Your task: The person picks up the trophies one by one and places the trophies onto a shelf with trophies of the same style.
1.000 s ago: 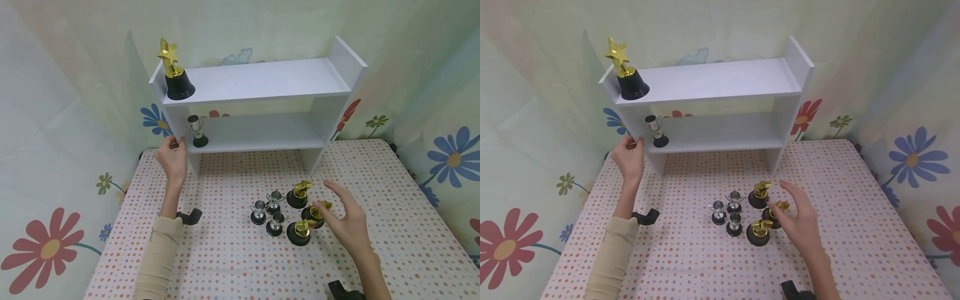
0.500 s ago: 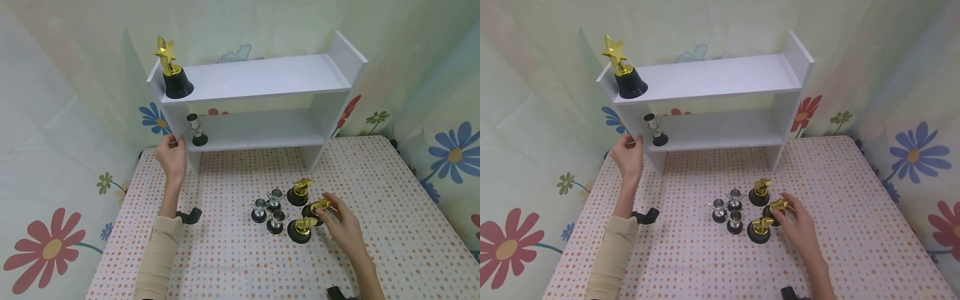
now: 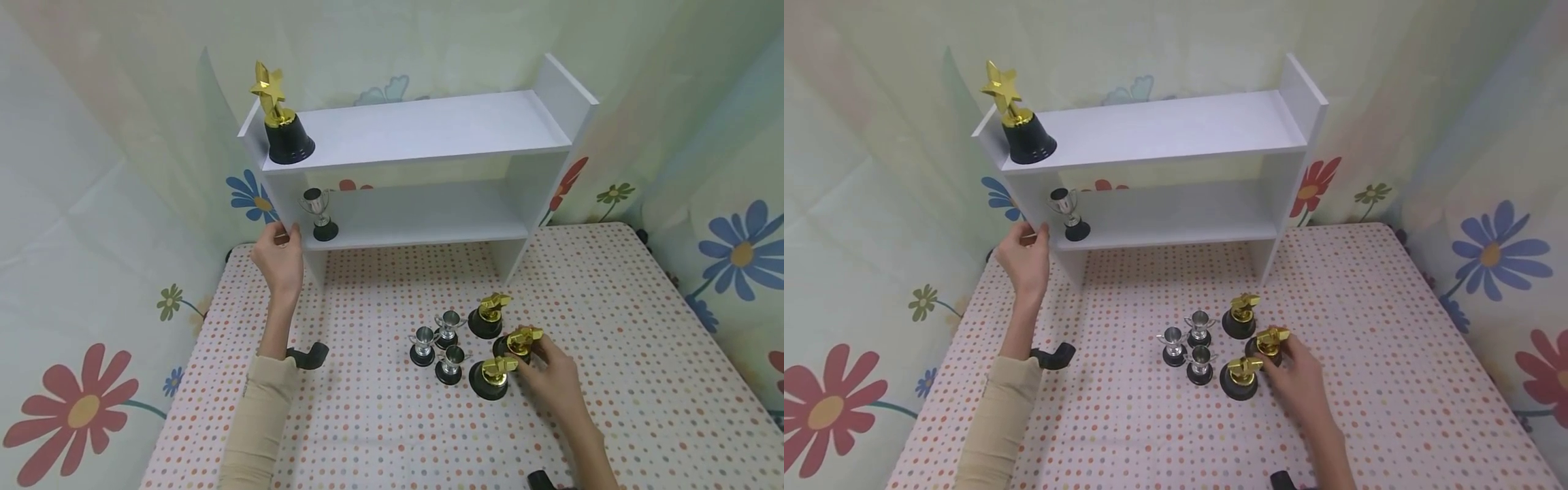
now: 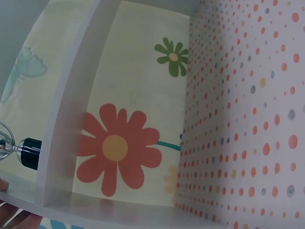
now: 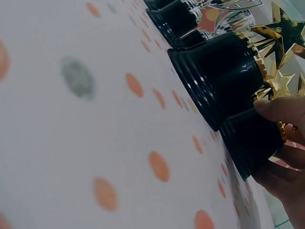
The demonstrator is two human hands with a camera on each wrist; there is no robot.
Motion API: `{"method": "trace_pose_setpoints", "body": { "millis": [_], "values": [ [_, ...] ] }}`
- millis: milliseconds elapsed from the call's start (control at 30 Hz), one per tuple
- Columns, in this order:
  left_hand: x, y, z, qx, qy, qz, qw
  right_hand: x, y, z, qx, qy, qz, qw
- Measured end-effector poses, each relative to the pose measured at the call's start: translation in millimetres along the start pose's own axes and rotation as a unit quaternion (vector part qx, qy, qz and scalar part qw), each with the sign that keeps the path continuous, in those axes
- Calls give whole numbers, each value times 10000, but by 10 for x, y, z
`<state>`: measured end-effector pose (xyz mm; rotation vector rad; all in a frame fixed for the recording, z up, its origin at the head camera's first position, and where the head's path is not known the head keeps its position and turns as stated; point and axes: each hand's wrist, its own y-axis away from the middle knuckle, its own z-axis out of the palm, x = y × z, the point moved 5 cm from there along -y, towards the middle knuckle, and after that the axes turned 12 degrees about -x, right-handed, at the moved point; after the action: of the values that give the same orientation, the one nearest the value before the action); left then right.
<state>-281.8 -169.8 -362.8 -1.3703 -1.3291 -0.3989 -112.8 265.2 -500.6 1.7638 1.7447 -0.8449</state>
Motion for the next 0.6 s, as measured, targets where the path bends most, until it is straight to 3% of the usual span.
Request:
{"method": "trace_pose_setpoints", "body": {
  "millis": [367,600],
  "values": [
    [37,-28,-14,9,-89,67,9999,11,12,9,-42,432,400,9983],
    [30,-20,-16,-54,-73,-5,10000,-46,26,4,182,641,75,9977]
  ]
}}
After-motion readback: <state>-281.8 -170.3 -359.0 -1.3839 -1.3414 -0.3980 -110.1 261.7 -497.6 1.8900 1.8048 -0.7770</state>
